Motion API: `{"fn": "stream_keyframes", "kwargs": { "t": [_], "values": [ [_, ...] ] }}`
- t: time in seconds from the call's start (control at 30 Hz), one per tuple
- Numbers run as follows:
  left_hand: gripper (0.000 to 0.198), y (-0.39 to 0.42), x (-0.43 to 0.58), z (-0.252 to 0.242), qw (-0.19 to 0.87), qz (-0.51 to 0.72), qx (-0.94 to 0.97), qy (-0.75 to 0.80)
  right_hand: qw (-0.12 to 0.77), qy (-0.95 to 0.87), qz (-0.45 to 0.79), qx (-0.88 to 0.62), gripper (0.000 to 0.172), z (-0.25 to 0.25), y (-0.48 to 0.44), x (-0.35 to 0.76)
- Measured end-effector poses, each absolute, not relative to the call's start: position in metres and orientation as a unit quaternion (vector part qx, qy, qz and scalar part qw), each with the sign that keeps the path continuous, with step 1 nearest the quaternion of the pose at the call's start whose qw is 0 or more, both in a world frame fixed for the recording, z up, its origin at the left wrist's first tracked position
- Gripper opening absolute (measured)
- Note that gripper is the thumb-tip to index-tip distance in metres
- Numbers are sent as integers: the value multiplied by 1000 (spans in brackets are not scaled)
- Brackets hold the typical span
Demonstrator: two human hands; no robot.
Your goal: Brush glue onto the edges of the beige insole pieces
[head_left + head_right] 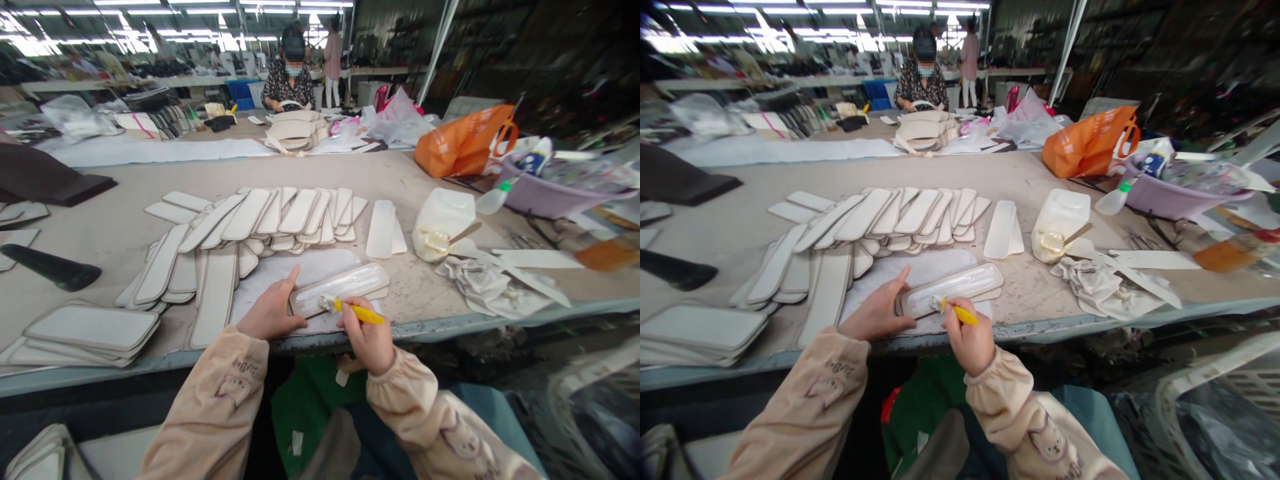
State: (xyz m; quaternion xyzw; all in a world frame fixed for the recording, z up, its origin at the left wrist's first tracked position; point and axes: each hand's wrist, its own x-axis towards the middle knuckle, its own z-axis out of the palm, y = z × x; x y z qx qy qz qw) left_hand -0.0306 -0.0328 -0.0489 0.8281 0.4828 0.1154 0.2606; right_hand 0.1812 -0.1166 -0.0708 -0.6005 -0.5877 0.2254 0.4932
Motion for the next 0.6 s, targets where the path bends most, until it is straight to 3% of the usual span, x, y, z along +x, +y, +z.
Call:
{"fn": "stream_keyframes", "kwargs": {
  "t": [0.13, 0.37, 0.6],
  "values": [
    [115, -33, -29, -46, 260, 105, 828, 485, 508, -563, 179, -627, 16, -70, -114, 195],
    [114, -31, -31, -53, 245, 102, 832, 487, 496, -635, 234, -544, 16, -72, -118, 169],
    [107, -30, -30, -49, 247, 103, 834, 483, 461, -566, 87, -678, 26, -77, -101, 222]
  ]
}}
